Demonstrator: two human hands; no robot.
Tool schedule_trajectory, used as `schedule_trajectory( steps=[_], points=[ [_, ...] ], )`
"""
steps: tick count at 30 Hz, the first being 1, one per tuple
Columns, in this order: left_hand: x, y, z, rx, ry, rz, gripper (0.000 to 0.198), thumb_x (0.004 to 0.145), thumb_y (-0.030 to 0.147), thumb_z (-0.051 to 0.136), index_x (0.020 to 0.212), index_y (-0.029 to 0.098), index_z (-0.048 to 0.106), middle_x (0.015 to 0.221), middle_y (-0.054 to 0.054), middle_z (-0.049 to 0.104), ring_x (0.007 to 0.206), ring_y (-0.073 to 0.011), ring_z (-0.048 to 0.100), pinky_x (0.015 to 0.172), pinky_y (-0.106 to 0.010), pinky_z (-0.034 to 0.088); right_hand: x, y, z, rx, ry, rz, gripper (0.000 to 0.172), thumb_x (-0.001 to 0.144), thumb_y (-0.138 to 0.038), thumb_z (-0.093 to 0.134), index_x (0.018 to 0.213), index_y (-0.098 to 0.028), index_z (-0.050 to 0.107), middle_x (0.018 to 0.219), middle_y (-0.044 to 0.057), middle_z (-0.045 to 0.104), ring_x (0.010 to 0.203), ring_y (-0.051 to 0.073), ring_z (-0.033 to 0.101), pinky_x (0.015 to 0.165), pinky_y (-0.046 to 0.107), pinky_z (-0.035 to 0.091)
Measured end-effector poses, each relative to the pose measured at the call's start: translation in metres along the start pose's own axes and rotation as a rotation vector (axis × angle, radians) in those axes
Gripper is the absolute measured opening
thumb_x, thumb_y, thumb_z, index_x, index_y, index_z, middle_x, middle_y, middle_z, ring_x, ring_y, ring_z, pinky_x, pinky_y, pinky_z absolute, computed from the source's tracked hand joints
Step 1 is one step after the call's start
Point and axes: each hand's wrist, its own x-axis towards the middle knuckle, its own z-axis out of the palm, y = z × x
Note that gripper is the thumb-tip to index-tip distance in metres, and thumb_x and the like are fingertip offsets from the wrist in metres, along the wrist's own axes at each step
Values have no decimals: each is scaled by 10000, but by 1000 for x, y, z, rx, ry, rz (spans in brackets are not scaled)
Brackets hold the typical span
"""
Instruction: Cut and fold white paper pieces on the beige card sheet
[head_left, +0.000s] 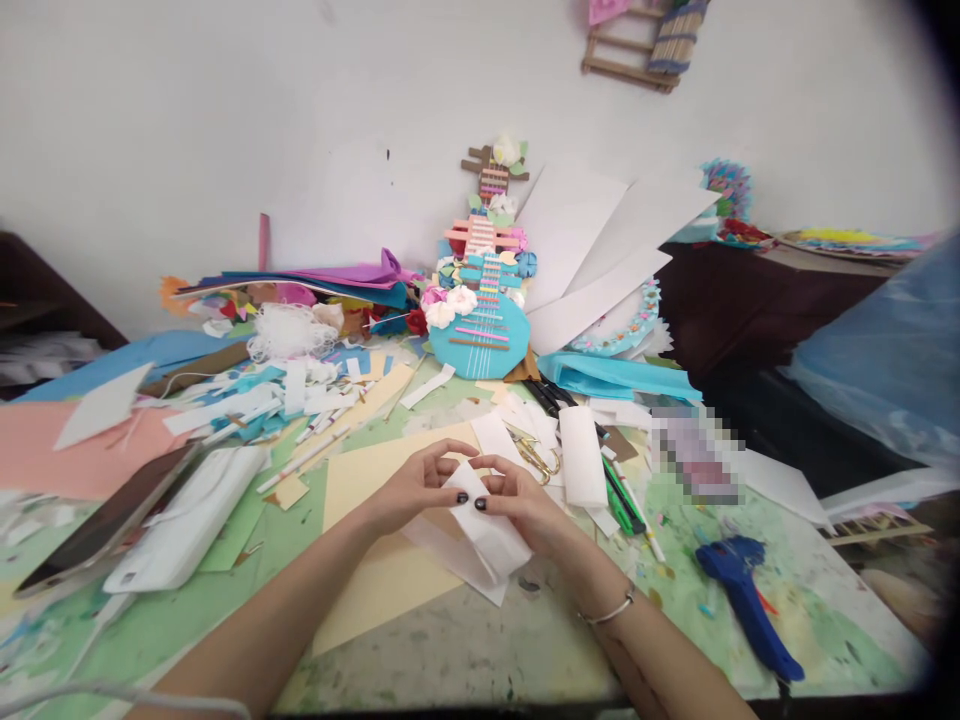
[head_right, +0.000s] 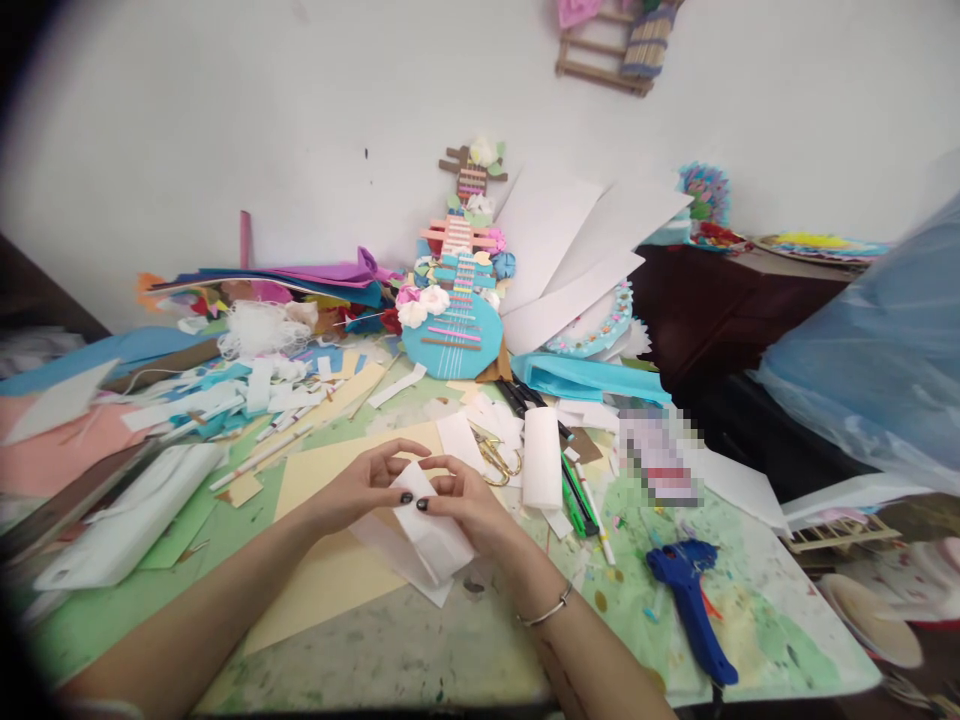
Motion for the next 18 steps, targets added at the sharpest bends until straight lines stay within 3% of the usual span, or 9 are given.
schedule_trajectory(
  steps=[7,12,18],
  points=[
    [3,-7,4,-50,258,26,434,705,292,675,1086,171,508,775,-41,628,721,-167,600,675,-280,454,2,3,6,44,147,-104,431,606,-176,708,984,-203,502,834,21,663,688,151,615,633,261,463],
    [4,-17,11,-128,220,-42,491,608,215,753,1037,164,522,784,-47,637,758,-190,610,689,-302,463,4,2,3,74,253,-207,409,623,-209,703,974,-209,493,839,22,662,673,158,609,615,283,482],
    [4,-20,19,-68,255,-63,264,600,236,753,782,125,598,734,-39,639,677,-140,583,650,-252,450,4,3,3,79,294,-235,419,631,-217,704,985,-213,479,853,28,656,654,151,595,563,258,470]
  ],
)
